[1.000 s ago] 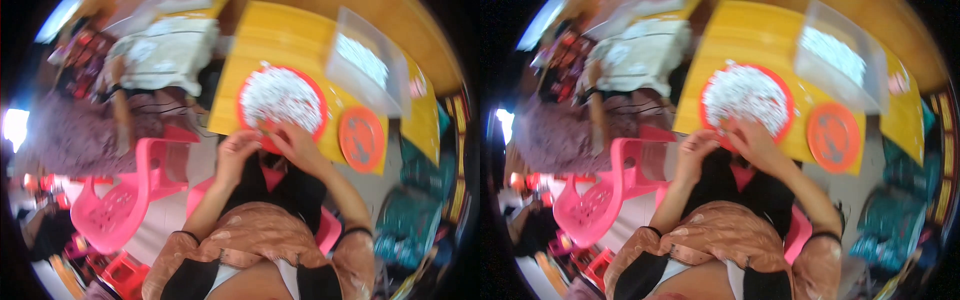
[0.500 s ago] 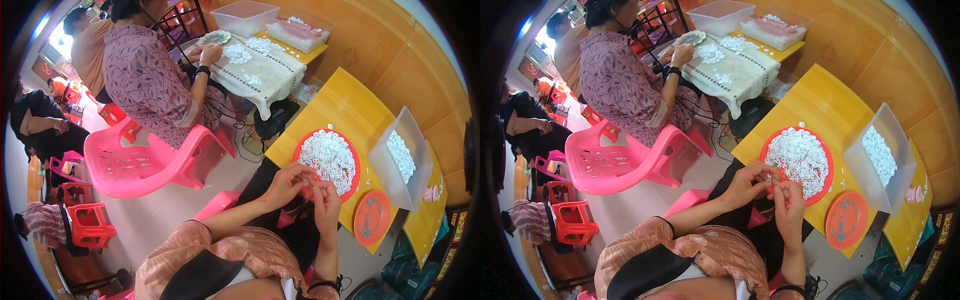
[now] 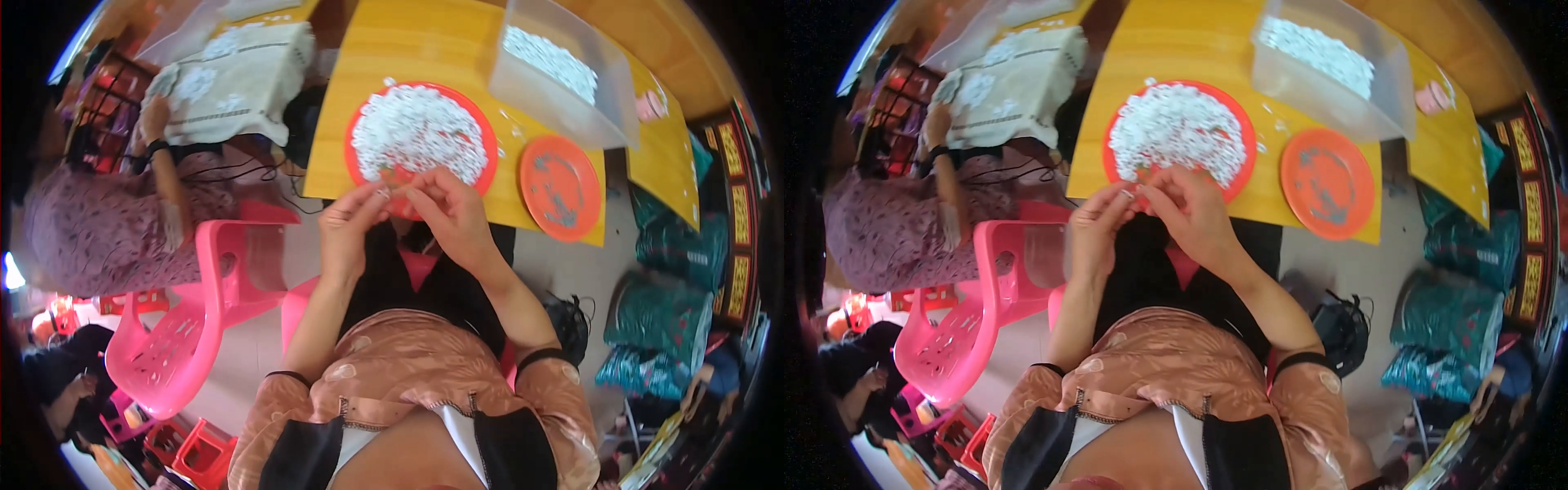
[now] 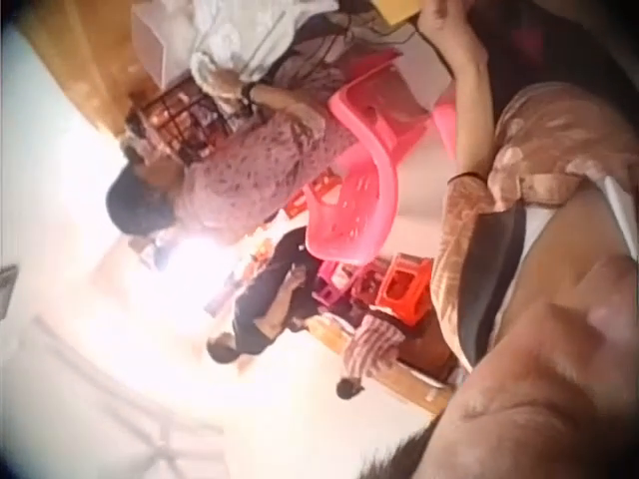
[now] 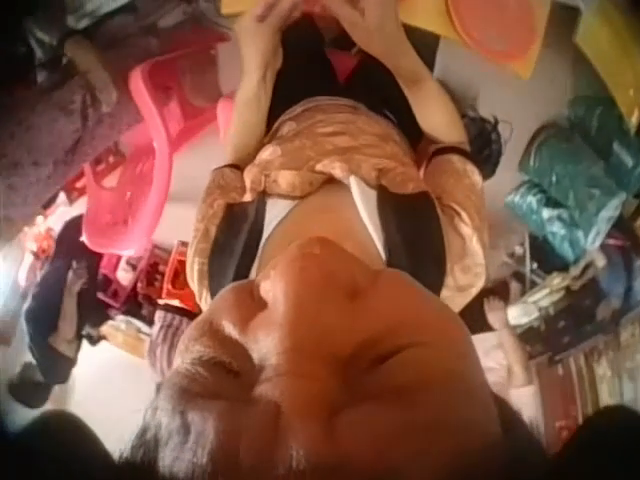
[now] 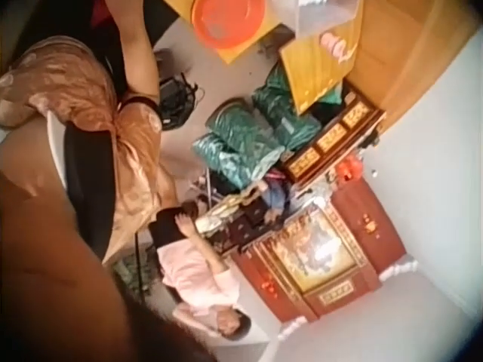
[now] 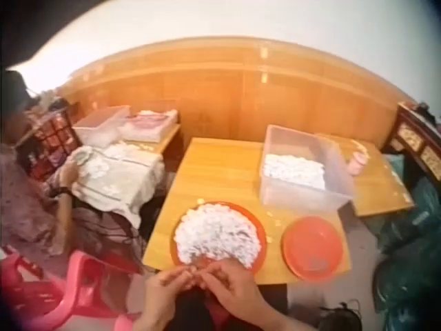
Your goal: Manually assembling small hardware components by inserting metal pins into white plastic pieces at a workbench.
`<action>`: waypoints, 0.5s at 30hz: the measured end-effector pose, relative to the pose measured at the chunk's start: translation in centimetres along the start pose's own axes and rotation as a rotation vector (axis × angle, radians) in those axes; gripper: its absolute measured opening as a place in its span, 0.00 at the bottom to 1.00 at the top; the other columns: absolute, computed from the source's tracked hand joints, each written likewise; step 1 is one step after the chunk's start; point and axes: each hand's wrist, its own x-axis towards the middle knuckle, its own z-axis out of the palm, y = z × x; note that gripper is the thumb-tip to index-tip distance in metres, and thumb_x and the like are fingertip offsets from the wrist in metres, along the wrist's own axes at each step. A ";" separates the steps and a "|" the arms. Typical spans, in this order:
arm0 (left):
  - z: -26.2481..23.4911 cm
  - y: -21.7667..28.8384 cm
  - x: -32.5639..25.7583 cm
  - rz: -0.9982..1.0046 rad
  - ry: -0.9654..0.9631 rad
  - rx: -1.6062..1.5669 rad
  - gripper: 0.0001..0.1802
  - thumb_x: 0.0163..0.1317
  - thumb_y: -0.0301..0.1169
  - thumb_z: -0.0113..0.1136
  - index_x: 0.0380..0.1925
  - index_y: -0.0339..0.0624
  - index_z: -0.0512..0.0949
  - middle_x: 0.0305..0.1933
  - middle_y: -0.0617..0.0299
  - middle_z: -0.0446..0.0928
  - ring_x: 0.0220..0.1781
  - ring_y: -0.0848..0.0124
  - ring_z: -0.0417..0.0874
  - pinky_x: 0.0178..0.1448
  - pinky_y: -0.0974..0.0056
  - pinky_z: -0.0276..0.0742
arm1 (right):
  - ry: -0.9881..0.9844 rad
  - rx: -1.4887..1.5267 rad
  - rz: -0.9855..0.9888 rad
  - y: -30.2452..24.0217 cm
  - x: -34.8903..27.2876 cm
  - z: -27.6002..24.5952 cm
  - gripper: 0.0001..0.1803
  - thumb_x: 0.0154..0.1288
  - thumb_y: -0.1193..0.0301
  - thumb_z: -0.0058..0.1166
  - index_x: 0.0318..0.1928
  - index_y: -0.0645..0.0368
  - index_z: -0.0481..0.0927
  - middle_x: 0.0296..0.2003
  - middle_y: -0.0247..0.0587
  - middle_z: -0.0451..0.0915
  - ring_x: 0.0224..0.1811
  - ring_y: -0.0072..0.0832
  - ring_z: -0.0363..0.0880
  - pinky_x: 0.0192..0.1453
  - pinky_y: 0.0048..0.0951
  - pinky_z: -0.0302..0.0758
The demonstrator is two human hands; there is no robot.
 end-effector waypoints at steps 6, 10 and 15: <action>1.1 0.2 -0.5 -0.011 -0.071 0.025 0.13 0.59 0.21 0.56 0.46 0.33 0.77 0.38 0.60 0.80 0.36 0.76 0.81 0.41 0.75 0.76 | 0.068 -0.018 -0.045 0.5 -0.1 -1.4 0.04 0.59 0.80 0.55 0.35 0.66 0.78 0.32 0.36 0.80 0.34 0.16 0.77 0.39 0.18 0.74; 1.4 0.8 -1.2 0.019 -0.111 0.057 0.14 0.59 0.21 0.56 0.46 0.33 0.76 0.38 0.60 0.79 0.35 0.76 0.80 0.40 0.75 0.75 | 0.010 -0.032 -0.077 -0.4 -0.4 -1.0 0.06 0.57 0.80 0.57 0.37 0.65 0.81 0.35 0.36 0.81 0.37 0.18 0.78 0.42 0.19 0.75; 1.4 1.1 -1.2 0.082 -0.129 0.094 0.14 0.58 0.20 0.57 0.45 0.33 0.75 0.36 0.60 0.79 0.34 0.77 0.80 0.39 0.76 0.74 | 0.037 -0.088 -0.099 -0.3 -0.4 -0.8 0.07 0.57 0.79 0.58 0.38 0.64 0.81 0.34 0.36 0.81 0.35 0.18 0.78 0.40 0.19 0.75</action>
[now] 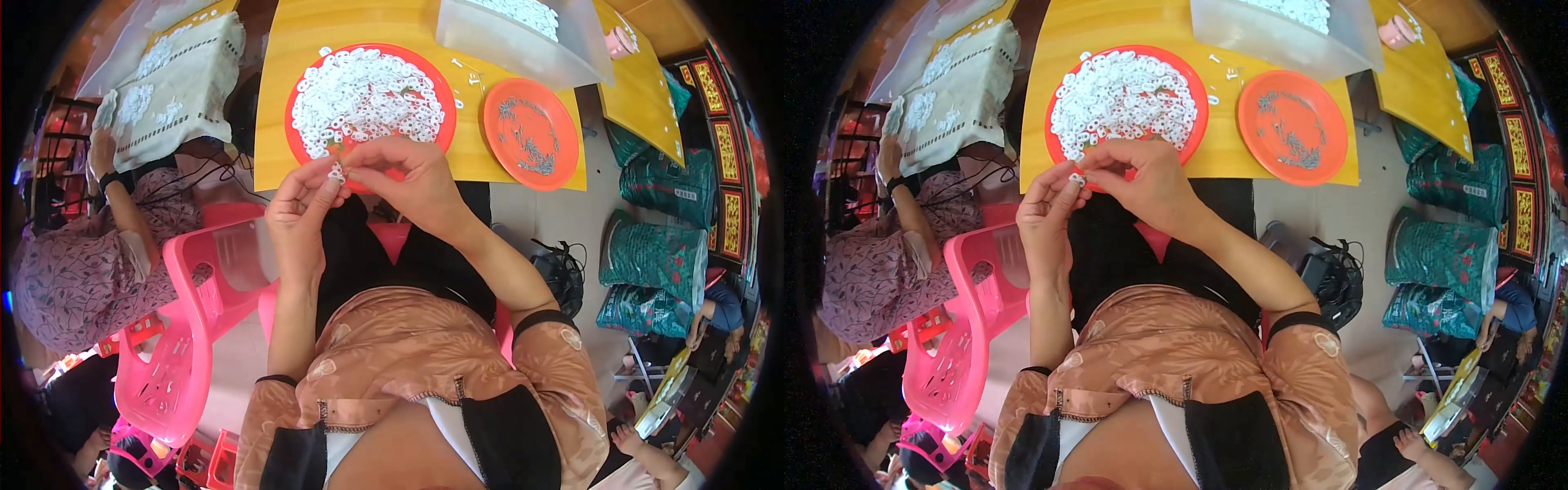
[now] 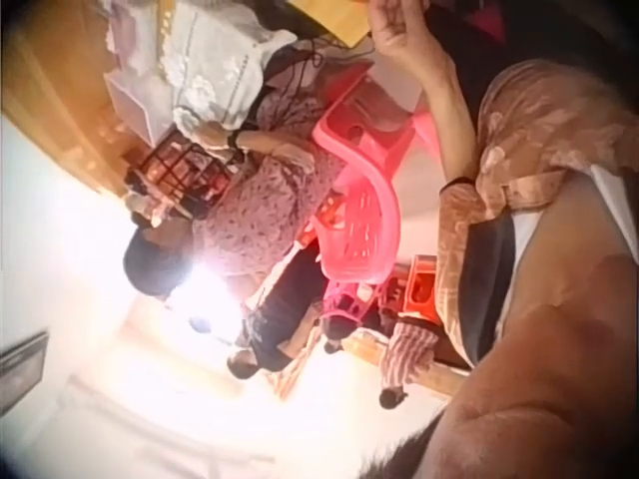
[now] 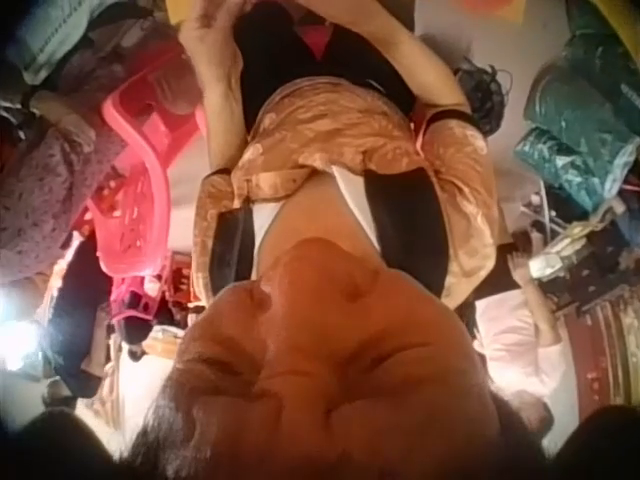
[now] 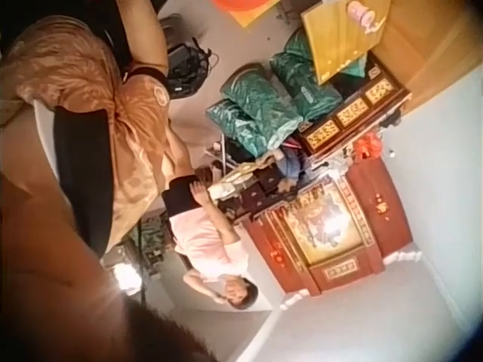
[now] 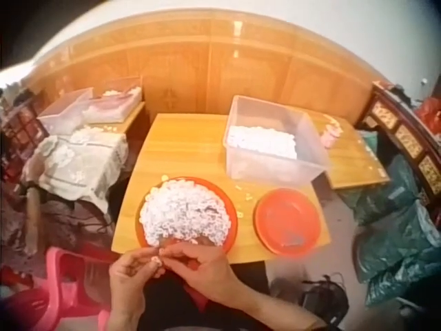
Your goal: Manually assembling small hardware components by inserting metal pins into white plastic pieces at a workbench.
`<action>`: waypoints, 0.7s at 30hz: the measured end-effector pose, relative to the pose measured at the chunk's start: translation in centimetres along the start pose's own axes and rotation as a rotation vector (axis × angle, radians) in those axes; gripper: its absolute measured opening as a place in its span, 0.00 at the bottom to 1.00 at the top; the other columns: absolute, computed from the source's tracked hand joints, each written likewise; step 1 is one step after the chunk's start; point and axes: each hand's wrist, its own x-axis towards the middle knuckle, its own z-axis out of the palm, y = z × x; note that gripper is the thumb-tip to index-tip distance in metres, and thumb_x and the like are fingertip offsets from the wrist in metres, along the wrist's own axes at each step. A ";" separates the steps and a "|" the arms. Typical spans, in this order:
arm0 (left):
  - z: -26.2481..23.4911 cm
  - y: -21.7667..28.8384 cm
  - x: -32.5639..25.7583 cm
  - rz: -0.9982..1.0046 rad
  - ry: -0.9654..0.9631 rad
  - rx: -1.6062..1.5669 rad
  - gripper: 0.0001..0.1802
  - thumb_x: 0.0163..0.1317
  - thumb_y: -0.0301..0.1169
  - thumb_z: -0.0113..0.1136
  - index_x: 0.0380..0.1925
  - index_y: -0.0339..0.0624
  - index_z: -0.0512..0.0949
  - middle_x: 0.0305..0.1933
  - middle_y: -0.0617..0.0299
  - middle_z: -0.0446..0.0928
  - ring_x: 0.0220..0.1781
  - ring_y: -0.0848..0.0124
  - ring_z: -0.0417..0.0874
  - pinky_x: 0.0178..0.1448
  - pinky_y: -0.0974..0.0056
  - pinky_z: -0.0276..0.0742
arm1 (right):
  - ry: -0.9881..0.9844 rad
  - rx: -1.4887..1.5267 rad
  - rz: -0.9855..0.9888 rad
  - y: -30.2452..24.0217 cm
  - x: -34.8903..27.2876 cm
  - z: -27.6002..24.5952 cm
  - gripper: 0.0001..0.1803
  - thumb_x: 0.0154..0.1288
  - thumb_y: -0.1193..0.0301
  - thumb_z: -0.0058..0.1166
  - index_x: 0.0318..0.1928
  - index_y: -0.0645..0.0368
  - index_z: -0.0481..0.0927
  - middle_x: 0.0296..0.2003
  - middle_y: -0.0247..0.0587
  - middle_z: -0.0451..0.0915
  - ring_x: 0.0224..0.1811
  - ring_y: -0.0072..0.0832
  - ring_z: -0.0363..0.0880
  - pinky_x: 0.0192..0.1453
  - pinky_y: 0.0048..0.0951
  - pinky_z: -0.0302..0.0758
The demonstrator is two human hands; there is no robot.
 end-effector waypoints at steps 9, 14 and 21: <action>0.0 0.3 -0.2 0.047 -0.016 0.061 0.14 0.58 0.20 0.58 0.45 0.33 0.74 0.35 0.60 0.79 0.33 0.77 0.80 0.38 0.76 0.73 | 0.027 -0.099 -0.071 -0.3 -0.2 0.4 0.08 0.57 0.78 0.58 0.38 0.62 0.81 0.32 0.34 0.81 0.33 0.17 0.77 0.37 0.20 0.75; 0.1 0.4 -0.2 0.017 -0.014 0.056 0.14 0.58 0.20 0.57 0.45 0.32 0.74 0.35 0.60 0.79 0.32 0.77 0.79 0.37 0.76 0.73 | 0.066 -0.039 -0.109 0.2 -0.2 0.4 0.06 0.56 0.78 0.57 0.36 0.65 0.81 0.29 0.40 0.82 0.32 0.20 0.81 0.37 0.21 0.77; 0.4 0.4 -0.2 0.060 -0.006 0.146 0.13 0.58 0.20 0.58 0.44 0.32 0.74 0.32 0.61 0.79 0.31 0.78 0.79 0.36 0.77 0.72 | 0.074 -0.083 -0.148 0.5 -0.3 0.4 0.07 0.55 0.79 0.56 0.36 0.65 0.77 0.27 0.41 0.81 0.31 0.22 0.81 0.36 0.21 0.76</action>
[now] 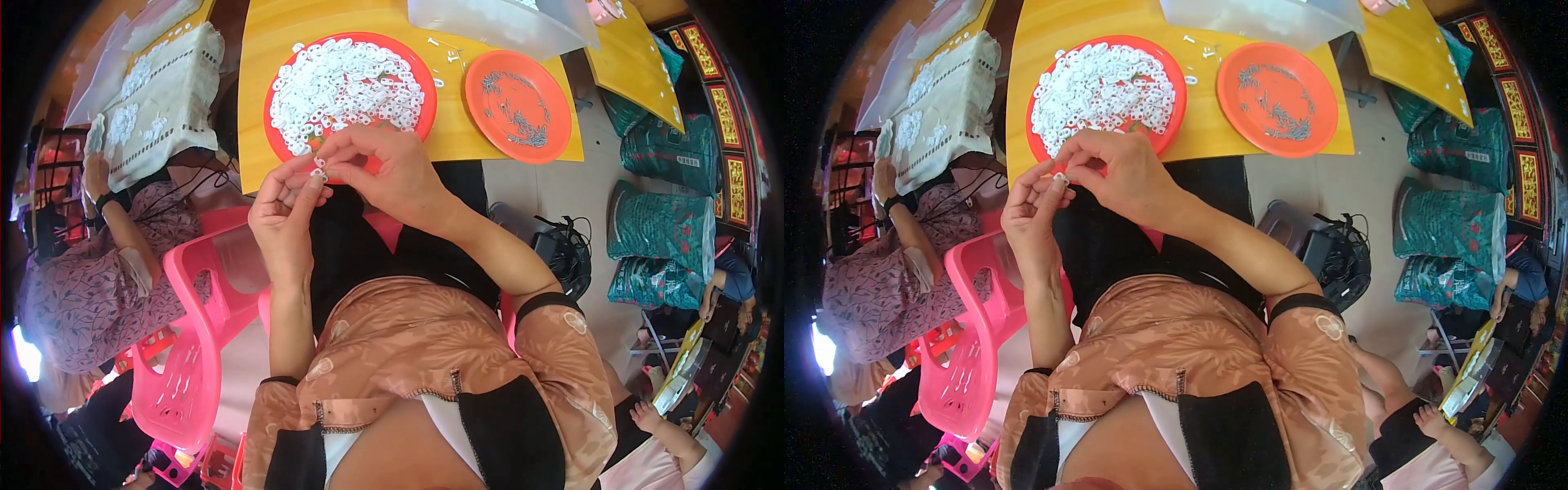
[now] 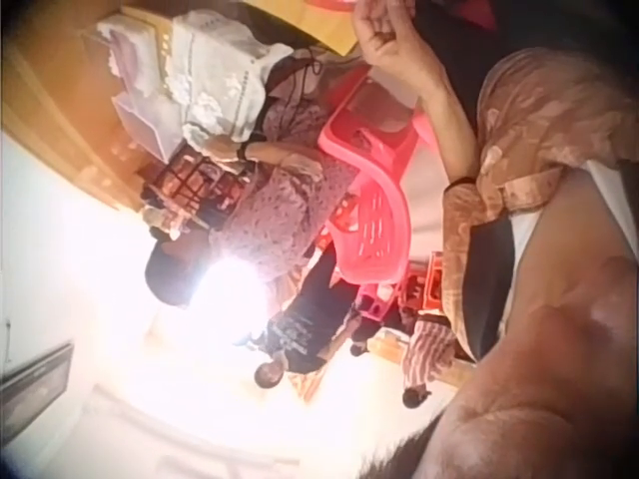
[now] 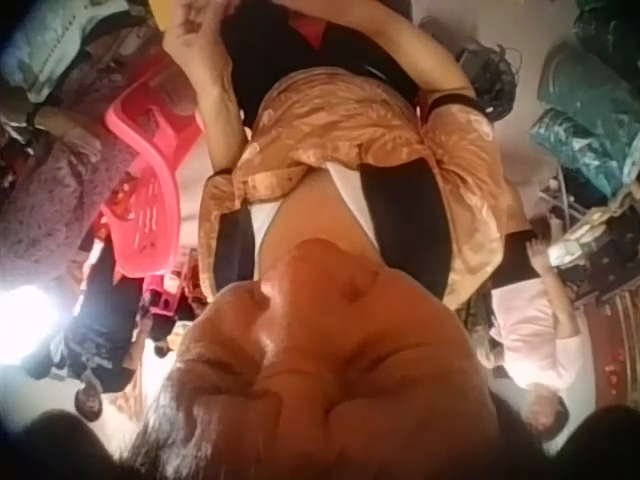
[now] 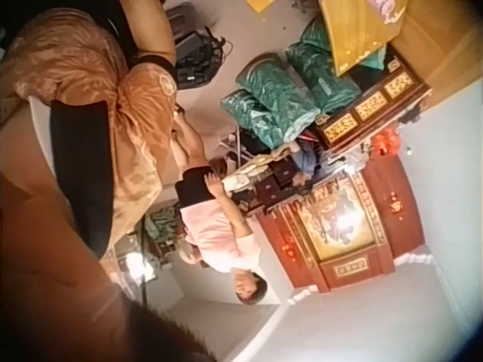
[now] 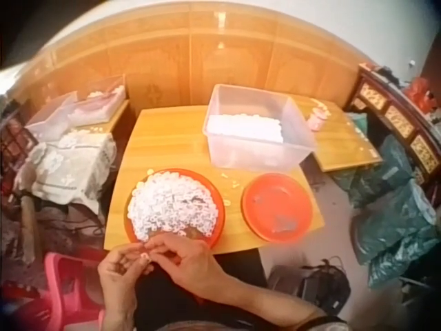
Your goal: Manually assembling small hardware components by inserting metal pins into white plastic pieces at a workbench.
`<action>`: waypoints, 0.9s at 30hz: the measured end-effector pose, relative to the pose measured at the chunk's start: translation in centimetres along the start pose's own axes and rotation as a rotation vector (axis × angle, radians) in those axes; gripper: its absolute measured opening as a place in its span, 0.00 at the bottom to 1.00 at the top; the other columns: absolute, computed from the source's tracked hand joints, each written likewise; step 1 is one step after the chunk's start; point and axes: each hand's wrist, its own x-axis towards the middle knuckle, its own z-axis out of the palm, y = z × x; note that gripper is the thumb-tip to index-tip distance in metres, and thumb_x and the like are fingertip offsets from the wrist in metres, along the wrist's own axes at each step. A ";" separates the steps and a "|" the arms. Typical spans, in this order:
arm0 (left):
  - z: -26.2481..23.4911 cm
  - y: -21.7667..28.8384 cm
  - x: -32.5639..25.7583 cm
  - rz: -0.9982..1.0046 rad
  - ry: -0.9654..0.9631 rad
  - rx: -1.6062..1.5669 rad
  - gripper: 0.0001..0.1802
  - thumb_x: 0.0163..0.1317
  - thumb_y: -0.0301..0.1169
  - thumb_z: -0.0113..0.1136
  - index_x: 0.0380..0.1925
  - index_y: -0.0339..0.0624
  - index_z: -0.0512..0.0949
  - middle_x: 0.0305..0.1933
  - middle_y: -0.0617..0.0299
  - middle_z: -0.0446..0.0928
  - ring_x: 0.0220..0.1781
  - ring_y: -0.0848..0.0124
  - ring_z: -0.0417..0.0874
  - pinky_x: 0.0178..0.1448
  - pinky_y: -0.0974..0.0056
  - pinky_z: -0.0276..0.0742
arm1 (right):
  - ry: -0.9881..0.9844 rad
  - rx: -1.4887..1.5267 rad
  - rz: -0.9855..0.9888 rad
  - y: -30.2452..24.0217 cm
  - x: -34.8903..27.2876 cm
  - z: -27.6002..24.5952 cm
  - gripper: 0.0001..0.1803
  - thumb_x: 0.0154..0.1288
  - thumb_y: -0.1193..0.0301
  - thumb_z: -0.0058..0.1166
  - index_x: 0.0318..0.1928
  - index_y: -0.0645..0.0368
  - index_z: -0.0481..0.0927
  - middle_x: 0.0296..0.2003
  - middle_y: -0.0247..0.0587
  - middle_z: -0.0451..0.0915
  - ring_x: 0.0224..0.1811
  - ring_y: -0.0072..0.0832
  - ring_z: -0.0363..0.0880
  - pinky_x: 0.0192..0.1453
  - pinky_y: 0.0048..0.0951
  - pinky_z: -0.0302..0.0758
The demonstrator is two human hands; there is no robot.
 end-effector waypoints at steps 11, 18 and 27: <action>0.6 -0.7 -0.5 0.051 -0.016 0.119 0.18 0.56 0.18 0.58 0.48 0.33 0.71 0.28 0.63 0.77 0.27 0.80 0.75 0.34 0.77 0.71 | 0.032 -0.087 -0.106 1.5 -1.3 0.4 0.09 0.52 0.82 0.56 0.32 0.63 0.68 0.25 0.41 0.71 0.26 0.29 0.74 0.31 0.27 0.71; 0.7 -0.9 -0.2 -0.016 -0.006 -0.026 0.14 0.57 0.19 0.58 0.45 0.34 0.74 0.29 0.63 0.79 0.28 0.80 0.77 0.33 0.78 0.71 | -0.034 -0.122 -0.019 0.3 -0.5 -1.7 0.07 0.56 0.75 0.59 0.36 0.63 0.77 0.29 0.38 0.78 0.29 0.22 0.75 0.34 0.22 0.74; 0.1 -1.9 0.1 -0.119 -0.042 -0.053 0.10 0.58 0.21 0.58 0.41 0.33 0.75 0.32 0.61 0.79 0.29 0.78 0.79 0.34 0.77 0.73 | -0.134 -0.271 -0.088 0.5 -0.5 -2.1 0.04 0.59 0.75 0.55 0.32 0.64 0.78 0.25 0.38 0.77 0.25 0.24 0.74 0.32 0.25 0.71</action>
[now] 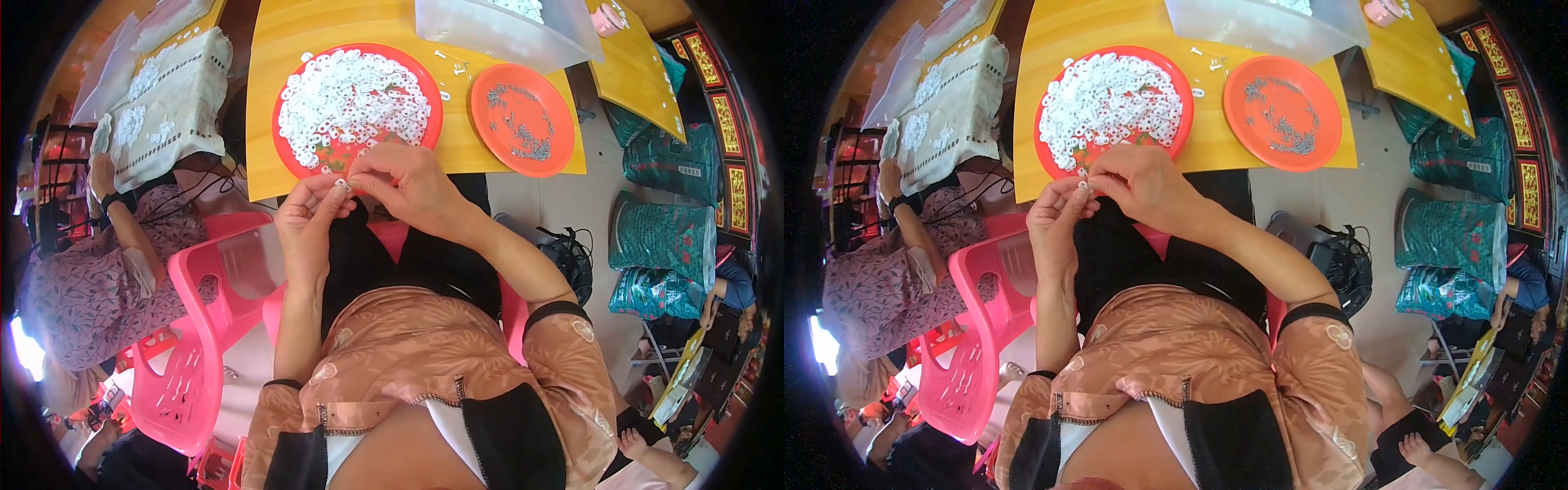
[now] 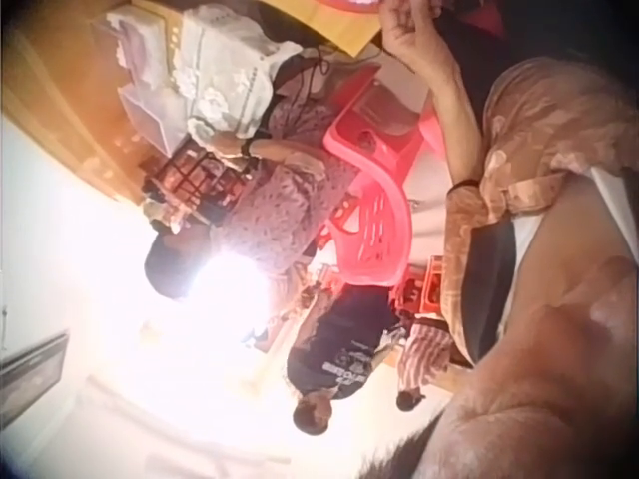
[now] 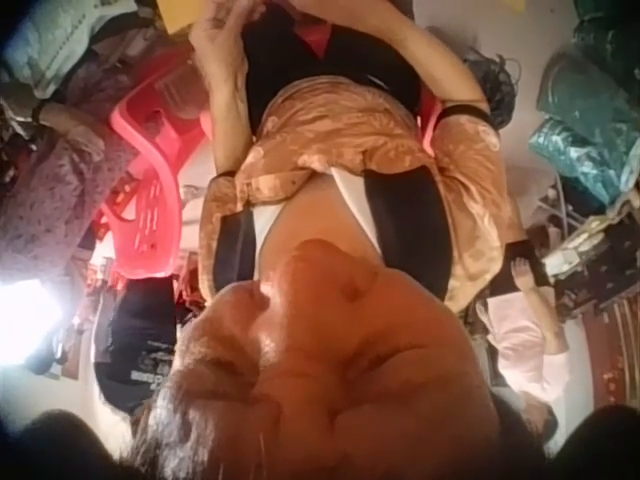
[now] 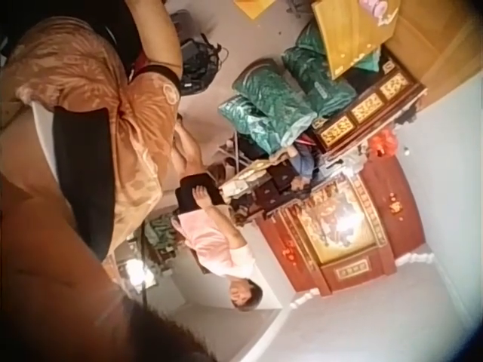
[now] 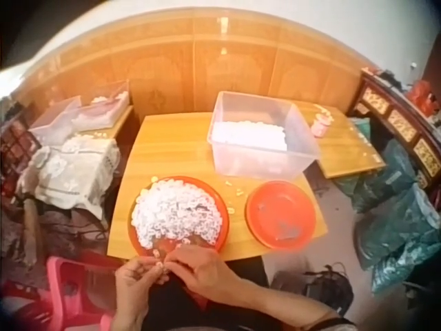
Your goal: Manually assembling small hardware components by inserting metal pins into white plastic pieces at a workbench.
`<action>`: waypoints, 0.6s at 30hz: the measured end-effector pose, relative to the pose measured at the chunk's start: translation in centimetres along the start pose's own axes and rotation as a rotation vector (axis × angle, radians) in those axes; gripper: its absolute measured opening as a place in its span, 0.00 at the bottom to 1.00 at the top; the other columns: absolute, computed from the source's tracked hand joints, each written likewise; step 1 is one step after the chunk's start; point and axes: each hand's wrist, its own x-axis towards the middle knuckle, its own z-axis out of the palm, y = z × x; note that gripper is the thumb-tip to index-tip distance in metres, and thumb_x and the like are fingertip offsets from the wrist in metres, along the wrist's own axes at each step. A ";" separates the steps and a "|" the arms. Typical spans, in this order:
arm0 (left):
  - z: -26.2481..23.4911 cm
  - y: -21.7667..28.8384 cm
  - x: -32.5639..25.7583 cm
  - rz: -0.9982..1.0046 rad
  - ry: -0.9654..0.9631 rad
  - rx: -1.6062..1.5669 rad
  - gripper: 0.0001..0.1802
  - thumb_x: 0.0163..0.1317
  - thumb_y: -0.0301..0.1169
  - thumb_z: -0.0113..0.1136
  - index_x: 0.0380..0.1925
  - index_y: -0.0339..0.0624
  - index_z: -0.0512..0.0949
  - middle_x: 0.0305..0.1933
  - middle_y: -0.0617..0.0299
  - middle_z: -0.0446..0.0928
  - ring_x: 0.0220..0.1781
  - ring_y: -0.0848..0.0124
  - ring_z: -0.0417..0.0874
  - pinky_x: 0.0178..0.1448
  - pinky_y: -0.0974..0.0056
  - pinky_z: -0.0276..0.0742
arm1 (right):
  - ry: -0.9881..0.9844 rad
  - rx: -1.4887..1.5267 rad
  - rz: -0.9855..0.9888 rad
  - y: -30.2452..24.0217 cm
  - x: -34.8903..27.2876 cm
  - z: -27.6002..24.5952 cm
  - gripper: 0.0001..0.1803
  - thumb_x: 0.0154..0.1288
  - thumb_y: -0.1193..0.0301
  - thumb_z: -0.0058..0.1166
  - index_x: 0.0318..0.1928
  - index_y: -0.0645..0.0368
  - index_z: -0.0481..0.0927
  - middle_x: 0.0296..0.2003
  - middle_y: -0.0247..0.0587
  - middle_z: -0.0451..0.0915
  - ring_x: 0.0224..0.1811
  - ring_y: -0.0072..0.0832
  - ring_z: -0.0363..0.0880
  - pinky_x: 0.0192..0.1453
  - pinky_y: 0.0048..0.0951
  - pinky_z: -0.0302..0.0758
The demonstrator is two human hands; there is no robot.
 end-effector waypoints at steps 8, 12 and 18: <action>0.8 -0.2 -0.6 0.085 0.001 0.027 0.05 0.59 0.21 0.58 0.36 0.32 0.77 0.32 0.60 0.79 0.28 0.77 0.79 0.33 0.76 0.74 | 0.059 0.109 0.125 -0.1 -1.2 1.0 0.04 0.60 0.77 0.54 0.32 0.66 0.77 0.24 0.35 0.76 0.25 0.17 0.74 0.28 0.19 0.71; 0.8 -0.1 -0.4 0.113 -0.001 0.040 0.05 0.59 0.20 0.58 0.35 0.32 0.77 0.31 0.60 0.80 0.28 0.77 0.79 0.33 0.76 0.75 | 0.006 0.198 0.256 0.0 -0.9 0.6 0.05 0.61 0.76 0.54 0.33 0.67 0.79 0.26 0.33 0.77 0.27 0.15 0.75 0.30 0.18 0.72; 0.0 -0.6 0.2 0.034 -0.001 -0.062 0.06 0.59 0.21 0.58 0.37 0.33 0.77 0.32 0.58 0.80 0.29 0.76 0.80 0.34 0.75 0.75 | -0.174 0.134 0.344 0.7 2.2 -1.3 0.08 0.62 0.72 0.53 0.35 0.65 0.80 0.29 0.38 0.80 0.28 0.18 0.77 0.33 0.22 0.73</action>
